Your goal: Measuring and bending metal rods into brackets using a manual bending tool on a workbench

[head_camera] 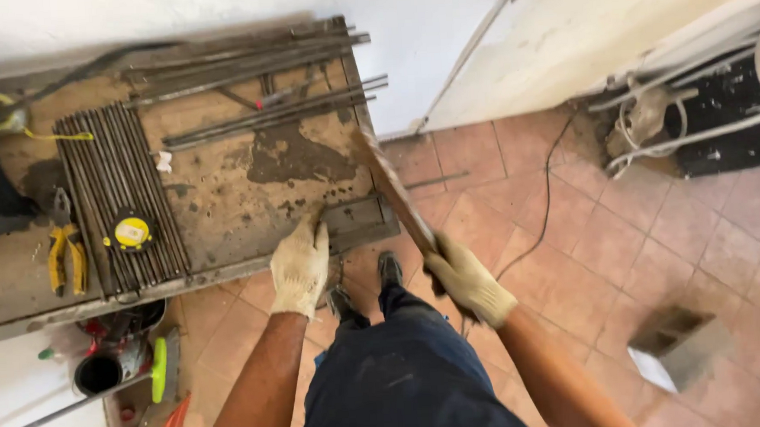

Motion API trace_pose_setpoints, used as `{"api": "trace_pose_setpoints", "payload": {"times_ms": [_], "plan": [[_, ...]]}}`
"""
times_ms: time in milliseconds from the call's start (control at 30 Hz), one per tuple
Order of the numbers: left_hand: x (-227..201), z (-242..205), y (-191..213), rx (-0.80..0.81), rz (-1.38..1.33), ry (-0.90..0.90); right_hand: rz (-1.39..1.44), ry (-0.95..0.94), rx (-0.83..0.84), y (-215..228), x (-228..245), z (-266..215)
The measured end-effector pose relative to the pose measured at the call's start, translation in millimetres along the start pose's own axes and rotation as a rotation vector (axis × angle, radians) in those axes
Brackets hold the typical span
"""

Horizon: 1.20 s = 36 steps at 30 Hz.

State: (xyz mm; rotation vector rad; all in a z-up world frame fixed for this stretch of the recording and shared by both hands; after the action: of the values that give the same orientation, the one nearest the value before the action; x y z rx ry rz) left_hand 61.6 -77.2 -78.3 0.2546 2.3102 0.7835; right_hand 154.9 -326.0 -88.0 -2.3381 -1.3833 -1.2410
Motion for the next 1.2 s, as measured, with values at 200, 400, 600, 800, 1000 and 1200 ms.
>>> {"api": "trace_pose_setpoints", "payload": {"times_ms": [200,400,600,800,1000,1200], "plan": [[-16.3,-12.1,4.8,-0.031,0.16,-0.005,0.288,-0.075,-0.151,42.4,-82.4,-8.0],[-30.7,-13.7,13.4,-0.019,0.275,0.038,0.183,-0.019,-0.431,121.0,-78.6,-18.9],[-19.4,-3.1,4.6,-0.036,0.29,0.055,-0.826,-0.355,-0.381,209.3,-106.6,3.3],[1.6,17.9,-9.7,-0.081,0.361,0.091,-1.106,-0.298,-0.22,254.1,-117.2,41.0],[6.7,22.8,-13.4,-0.166,0.382,0.026,-1.245,-0.12,-0.135,256.1,-74.1,77.0],[-4.3,11.4,-7.1,-0.19,0.349,0.022,-1.274,0.008,-0.099,215.6,-41.1,93.4]]}}
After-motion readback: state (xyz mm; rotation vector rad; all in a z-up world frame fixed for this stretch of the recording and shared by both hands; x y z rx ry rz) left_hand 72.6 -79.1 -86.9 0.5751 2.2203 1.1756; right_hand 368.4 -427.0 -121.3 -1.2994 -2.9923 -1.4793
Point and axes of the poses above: each hand's wrist, its own z-axis towards the middle knuckle, its own y-axis out of the back of the hand, x = y × z, the point moved 4 cm from there along z, towards the middle knuckle, and after that the axes turned 4 degrees about x, right-handed, at the moved point
